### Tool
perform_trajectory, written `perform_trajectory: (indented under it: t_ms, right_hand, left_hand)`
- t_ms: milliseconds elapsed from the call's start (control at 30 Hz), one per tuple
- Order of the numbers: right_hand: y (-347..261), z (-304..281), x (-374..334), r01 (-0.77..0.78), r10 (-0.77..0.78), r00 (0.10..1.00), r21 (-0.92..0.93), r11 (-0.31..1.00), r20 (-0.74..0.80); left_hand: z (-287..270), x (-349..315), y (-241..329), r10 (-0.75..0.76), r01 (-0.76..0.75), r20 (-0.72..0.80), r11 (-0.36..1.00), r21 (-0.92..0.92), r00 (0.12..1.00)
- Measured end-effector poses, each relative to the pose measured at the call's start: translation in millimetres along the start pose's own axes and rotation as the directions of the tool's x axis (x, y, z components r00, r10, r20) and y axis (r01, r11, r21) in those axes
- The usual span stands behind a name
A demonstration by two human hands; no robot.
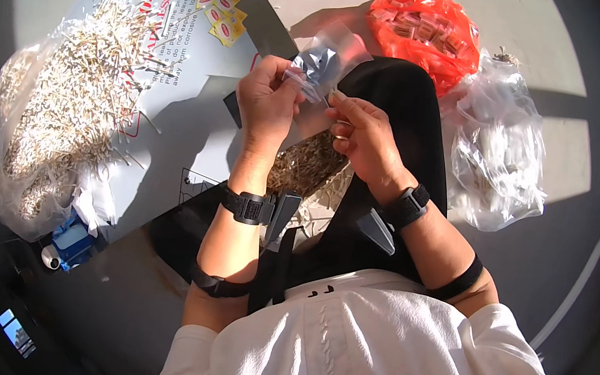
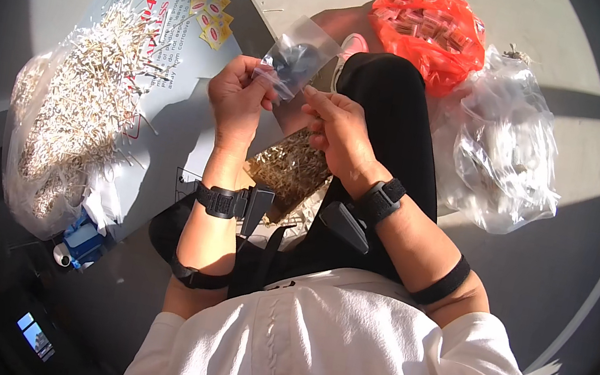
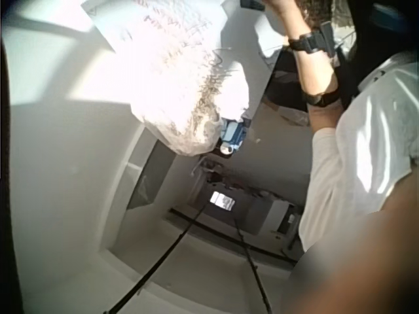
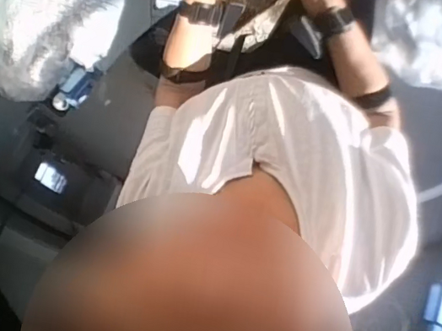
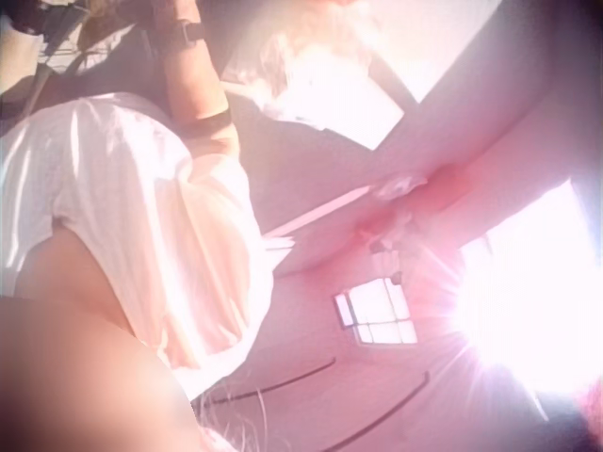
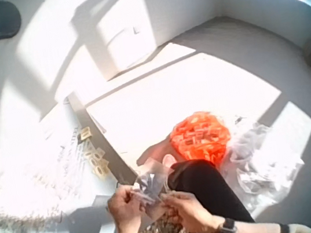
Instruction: Packaging small wooden sticks into plastic sleeves and adding labels.
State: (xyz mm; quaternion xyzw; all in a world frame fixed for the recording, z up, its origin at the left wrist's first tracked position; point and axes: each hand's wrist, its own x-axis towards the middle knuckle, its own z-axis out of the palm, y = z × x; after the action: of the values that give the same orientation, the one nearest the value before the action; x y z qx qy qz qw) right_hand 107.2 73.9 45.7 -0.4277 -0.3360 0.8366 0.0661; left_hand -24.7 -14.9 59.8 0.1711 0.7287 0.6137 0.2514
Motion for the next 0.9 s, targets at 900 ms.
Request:
perform_trajectory:
  t_ms: [900]
  right_hand:
    - [10.3, 17.6, 47.2, 0.319, -0.298, 0.927, 0.061, 0.946, -0.225]
  left_hand:
    - [-9.4, 98.7, -19.6, 0.392, -0.688, 0.579, 0.540, 0.485, 0.715]
